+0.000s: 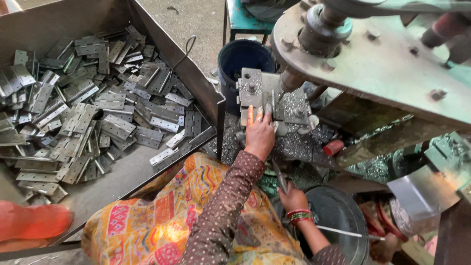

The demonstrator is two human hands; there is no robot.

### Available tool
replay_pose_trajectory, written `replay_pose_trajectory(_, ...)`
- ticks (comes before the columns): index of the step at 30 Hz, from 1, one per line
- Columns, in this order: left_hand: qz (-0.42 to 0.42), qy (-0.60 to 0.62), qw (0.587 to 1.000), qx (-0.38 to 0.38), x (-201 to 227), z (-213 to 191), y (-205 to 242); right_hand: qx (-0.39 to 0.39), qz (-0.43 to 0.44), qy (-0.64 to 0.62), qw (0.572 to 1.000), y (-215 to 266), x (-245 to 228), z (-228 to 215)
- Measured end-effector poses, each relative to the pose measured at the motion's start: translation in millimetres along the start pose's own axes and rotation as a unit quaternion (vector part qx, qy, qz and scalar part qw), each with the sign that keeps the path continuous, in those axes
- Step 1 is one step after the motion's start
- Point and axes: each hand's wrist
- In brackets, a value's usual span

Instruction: The person operates a manual punching machine to process metal hinge plates. They pick up a plate from a metal bin, place it into the machine's die, and pull a lever to activate the punch. The processed plate is then returned to the bin. This cycle is repeated continuously.

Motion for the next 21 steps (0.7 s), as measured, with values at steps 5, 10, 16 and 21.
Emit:
replay_pose_trajectory(5,-0.003,-0.020,1.000,0.021,0,-3,-15,-0.085,-0.016,-0.059,0.994,-31,-1,-56)
replay_pose_trajectory(10,-0.032,-0.056,0.992,-0.109,-3,8,-35,-0.099,-0.020,-0.024,0.995,-34,-10,-81)
replay_pose_trajectory(16,-0.029,-0.064,0.992,-0.104,-9,17,-33,-0.008,-0.011,-0.023,1.000,0,-15,-17)
replay_pose_trajectory(21,-0.003,-0.048,0.999,-0.022,-7,14,-37,-0.121,0.011,-0.027,0.992,-29,-11,-62)
Point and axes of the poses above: each hand's wrist, its own y-axis away from the middle knuckle, its own z-axis out of the palm, x = y × z, and after that the axes turned 15 degrees about -z, right-handed
